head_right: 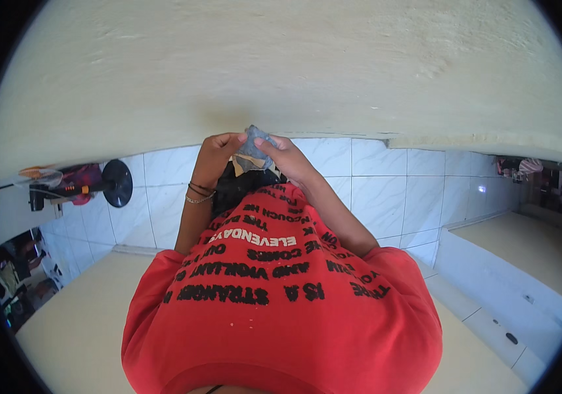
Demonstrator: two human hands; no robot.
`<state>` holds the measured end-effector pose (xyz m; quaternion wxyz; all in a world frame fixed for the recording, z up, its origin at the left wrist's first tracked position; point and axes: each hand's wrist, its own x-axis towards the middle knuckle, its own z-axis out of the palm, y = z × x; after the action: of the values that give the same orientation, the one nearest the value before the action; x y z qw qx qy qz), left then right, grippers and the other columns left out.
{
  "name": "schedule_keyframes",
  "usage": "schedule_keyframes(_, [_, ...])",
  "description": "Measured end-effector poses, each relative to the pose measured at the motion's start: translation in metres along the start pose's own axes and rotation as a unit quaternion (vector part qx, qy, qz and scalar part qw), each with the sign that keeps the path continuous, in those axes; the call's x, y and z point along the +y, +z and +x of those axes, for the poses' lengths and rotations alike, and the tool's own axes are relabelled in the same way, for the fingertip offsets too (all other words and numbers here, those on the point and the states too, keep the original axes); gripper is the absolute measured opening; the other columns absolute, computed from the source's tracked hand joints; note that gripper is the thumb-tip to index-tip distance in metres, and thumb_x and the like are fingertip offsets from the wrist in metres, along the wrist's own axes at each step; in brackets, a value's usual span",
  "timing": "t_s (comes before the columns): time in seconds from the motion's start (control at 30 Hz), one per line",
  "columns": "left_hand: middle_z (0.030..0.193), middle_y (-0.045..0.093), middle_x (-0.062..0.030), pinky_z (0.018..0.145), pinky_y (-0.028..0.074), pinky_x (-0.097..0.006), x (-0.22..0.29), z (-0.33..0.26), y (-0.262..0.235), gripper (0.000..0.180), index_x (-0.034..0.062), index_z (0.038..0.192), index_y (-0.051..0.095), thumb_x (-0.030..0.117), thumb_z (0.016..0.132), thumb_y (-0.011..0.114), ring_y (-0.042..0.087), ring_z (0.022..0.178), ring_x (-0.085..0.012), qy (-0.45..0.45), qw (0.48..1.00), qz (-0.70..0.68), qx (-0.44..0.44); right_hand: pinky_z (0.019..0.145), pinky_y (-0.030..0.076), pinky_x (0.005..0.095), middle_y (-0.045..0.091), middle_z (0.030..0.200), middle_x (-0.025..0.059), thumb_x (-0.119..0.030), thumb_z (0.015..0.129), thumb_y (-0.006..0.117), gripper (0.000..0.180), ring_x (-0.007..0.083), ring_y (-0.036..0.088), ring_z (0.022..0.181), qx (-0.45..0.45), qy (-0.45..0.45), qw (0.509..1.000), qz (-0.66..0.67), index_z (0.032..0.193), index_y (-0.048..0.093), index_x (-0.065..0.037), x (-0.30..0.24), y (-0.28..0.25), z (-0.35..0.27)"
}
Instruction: The person sands down the texture of an indoor wall using pieces of sandpaper.
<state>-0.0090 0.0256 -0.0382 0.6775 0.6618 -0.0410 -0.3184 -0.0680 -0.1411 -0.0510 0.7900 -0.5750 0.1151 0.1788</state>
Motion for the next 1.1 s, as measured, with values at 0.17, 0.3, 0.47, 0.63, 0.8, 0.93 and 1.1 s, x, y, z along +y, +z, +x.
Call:
schedule_keyframes(0.17, [0.087, 0.062, -0.0031, 0.069, 0.043, -0.021, 0.008, -0.006, -0.022, 0.024, -0.0039, 0.099, 0.063, 0.014, 0.083, 0.061, 0.054, 0.079, -0.0072, 0.093, 0.992, 0.004, 0.088, 0.086, 0.045, 0.0391, 0.054, 0.113, 0.0092, -0.027, 0.092, 0.046, 0.037, 0.0234, 0.053, 0.106, 0.197, -0.153, 0.958, 0.138, 0.12, 0.047, -0.001, 0.0, -0.048, -0.012])
schedule_keyframes(0.3, [0.094, 0.059, -0.0062, 0.072, 0.044, -0.023, 0.02, -0.013, -0.039, 0.04, -0.0025, 0.118, 0.049, 0.006, 0.08, 0.061, 0.055, 0.084, -0.0108, 0.053, 0.992, -0.061, 0.096, 0.087, 0.042, 0.0419, 0.047, 0.121, 0.0116, -0.021, 0.095, 0.036, 0.039, 0.0242, 0.051, 0.106, 0.601, -0.277, 0.691, 0.291, 0.128, 0.033, -0.001, -0.08, -0.125, -0.045])
schedule_keyframes(0.47, [0.094, 0.058, -0.0076, 0.07, 0.046, -0.024, 0.027, -0.005, -0.036, 0.044, -0.0048, 0.119, 0.045, 0.005, 0.079, 0.063, 0.056, 0.079, -0.0125, 0.099, 0.984, -0.118, 0.085, 0.103, 0.024, 0.0332, 0.029, 0.139, 0.0153, -0.022, 0.094, 0.036, 0.048, 0.026, 0.03, 0.127, 0.674, -0.511, 0.531, -0.061, 0.132, 0.029, 0.005, -0.235, -0.112, -0.052])
schedule_keyframes(0.63, [0.082, 0.06, -0.0048, 0.064, 0.047, -0.023, 0.027, -0.002, -0.036, 0.023, -0.0022, 0.098, 0.055, 0.01, 0.08, 0.064, 0.056, 0.07, -0.0114, 0.112, 0.99, -0.079, 0.031, 0.108, -0.004, 0.0421, 0.015, 0.146, 0.0157, -0.016, 0.09, 0.035, 0.046, 0.0253, 0.004, 0.137, 0.561, -0.522, 0.372, -0.524, 0.134, 0.035, -0.003, -0.284, 0.027, -0.012])
schedule_keyframes(0.8, [0.086, 0.06, -0.0046, 0.069, 0.048, -0.024, 0.034, 0.002, -0.03, 0.024, -0.0001, 0.102, 0.053, 0.01, 0.082, 0.062, 0.058, 0.075, -0.011, 0.095, 0.994, -0.044, 0.003, 0.108, 0.002, 0.0524, 0.035, 0.139, 0.0069, -0.033, 0.084, 0.051, 0.044, 0.0233, 0.029, 0.131, 0.343, -0.639, 0.226, -0.65, 0.127, 0.046, -0.03, -0.319, 0.091, -0.023])
schedule_keyframes(0.93, [0.083, 0.06, -0.0038, 0.065, 0.046, -0.022, 0.038, 0.003, -0.016, 0.022, -0.0016, 0.1, 0.056, 0.008, 0.081, 0.062, 0.056, 0.07, -0.0095, 0.096, 0.995, -0.029, 0.024, 0.106, 0.007, 0.0522, 0.036, 0.139, 0.0073, -0.032, 0.083, 0.054, 0.044, 0.0225, 0.034, 0.128, 0.416, -0.658, 0.27, -0.567, 0.126, 0.048, -0.027, -0.369, 0.044, -0.072])
schedule_keyframes(1.1, [0.077, 0.058, -0.0013, 0.062, 0.043, -0.021, 0.031, 0.004, -0.004, 0.023, -0.0018, 0.101, 0.056, 0.008, 0.081, 0.062, 0.051, 0.066, -0.0066, 0.109, 0.992, -0.014, 0.062, 0.108, 0.011, 0.0408, 0.031, 0.14, 0.0148, -0.028, 0.092, 0.04, 0.045, 0.0267, 0.024, 0.132, 0.656, -0.616, 0.315, -0.3, 0.13, 0.04, -0.004, -0.402, -0.102, -0.13])
